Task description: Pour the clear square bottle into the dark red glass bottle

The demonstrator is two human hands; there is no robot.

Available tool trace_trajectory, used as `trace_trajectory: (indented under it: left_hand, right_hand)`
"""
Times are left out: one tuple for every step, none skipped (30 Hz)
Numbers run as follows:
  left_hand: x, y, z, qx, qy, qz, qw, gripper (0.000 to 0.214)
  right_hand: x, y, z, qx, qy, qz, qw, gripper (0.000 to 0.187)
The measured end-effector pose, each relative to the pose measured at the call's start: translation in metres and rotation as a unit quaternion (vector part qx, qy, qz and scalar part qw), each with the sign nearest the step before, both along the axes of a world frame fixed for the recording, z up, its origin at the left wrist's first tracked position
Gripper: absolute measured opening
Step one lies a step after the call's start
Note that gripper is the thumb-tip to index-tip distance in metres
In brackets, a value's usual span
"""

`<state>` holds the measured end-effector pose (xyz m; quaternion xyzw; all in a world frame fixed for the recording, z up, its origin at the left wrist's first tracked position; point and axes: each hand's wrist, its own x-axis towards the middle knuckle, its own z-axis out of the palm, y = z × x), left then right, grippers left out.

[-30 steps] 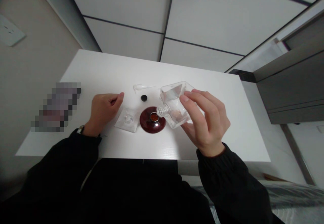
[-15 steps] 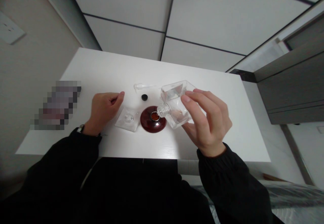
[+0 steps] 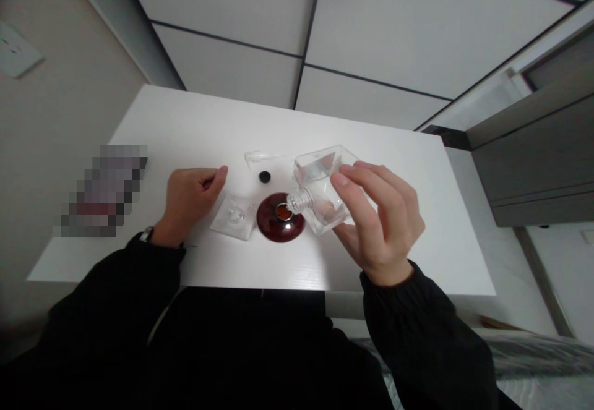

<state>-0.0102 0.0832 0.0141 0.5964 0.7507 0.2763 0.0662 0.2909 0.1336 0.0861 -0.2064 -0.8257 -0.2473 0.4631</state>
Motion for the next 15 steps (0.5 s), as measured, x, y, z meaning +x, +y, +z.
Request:
trace_trajectory:
  left_hand:
    - [0.0, 0.0001, -0.0001, -0.001, 0.001, 0.001, 1.0, 0.053]
    - [0.0, 0.0001, -0.0002, -0.001, 0.001, 0.001, 1.0, 0.053]
    - [0.0, 0.0001, -0.0003, 0.0, 0.001, 0.0, 1.0, 0.053]
    - [0.0001, 0.0002, -0.0003, 0.002, 0.0, 0.0, 1.0, 0.053]
    - [0.0002, 0.0002, -0.0002, 0.004, 0.0, 0.001, 1.0, 0.053]
    - [0.0003, 0.0002, -0.0001, 0.004, 0.0, 0.0, 1.0, 0.053]
    - [0.0004, 0.0002, 0.0, 0.003, 0.0, 0.0, 1.0, 0.052]
    - [0.0004, 0.0001, 0.0002, 0.001, 0.0, -0.001, 1.0, 0.052]
    - [0.0005, 0.0001, 0.0004, -0.001, 0.0, -0.001, 1.0, 0.052]
    - [0.0005, 0.0, 0.0005, -0.002, -0.001, 0.0, 1.0, 0.052]
    - [0.0006, 0.0, 0.0006, -0.002, -0.002, 0.0, 1.0, 0.052]
    - [0.0006, -0.0001, 0.0006, -0.001, -0.004, 0.002, 1.0, 0.051]
    - [0.0006, -0.0001, 0.0006, 0.0, -0.005, 0.003, 1.0, 0.051]
    - [0.0007, -0.0002, 0.0006, 0.0, -0.006, 0.003, 1.0, 0.051]
    - [0.0007, -0.0001, 0.0006, 0.0, -0.008, 0.002, 1.0, 0.051]
  right_hand:
    - [-0.0003, 0.0, -0.0002, 0.0, 0.002, -0.003, 1.0, 0.06]
    - [-0.0006, 0.0001, -0.0004, 0.0, 0.004, -0.005, 1.0, 0.058]
    - [-0.0008, 0.0001, -0.0006, -0.001, 0.005, -0.005, 1.0, 0.056]
    - [-0.0009, 0.0002, -0.0007, -0.003, 0.003, -0.005, 1.0, 0.055]
    - [-0.001, 0.0003, -0.0009, -0.003, 0.002, -0.003, 1.0, 0.054]
    - [-0.0009, 0.0004, -0.001, -0.003, 0.0, -0.004, 1.0, 0.054]
    - [-0.0007, 0.0005, -0.0011, -0.002, -0.004, -0.005, 1.0, 0.055]
    - [-0.0005, 0.0005, -0.0012, -0.001, -0.004, -0.007, 1.0, 0.056]
    - [-0.0004, 0.0006, -0.0013, 0.0, -0.004, -0.01, 1.0, 0.058]
    - [-0.0004, 0.0007, -0.0014, 0.001, -0.005, -0.011, 1.0, 0.059]
    - [-0.0004, 0.0008, -0.0014, 0.002, -0.003, -0.011, 1.0, 0.058]
    - [-0.0006, 0.0008, -0.0014, 0.003, -0.002, -0.01, 1.0, 0.057]
    - [-0.0009, 0.0009, -0.0014, 0.004, 0.002, -0.008, 1.0, 0.056]
    - [-0.0011, 0.0008, -0.0013, 0.002, 0.006, -0.007, 1.0, 0.055]
    - [-0.0014, 0.0007, -0.0012, -0.001, 0.007, -0.007, 1.0, 0.054]
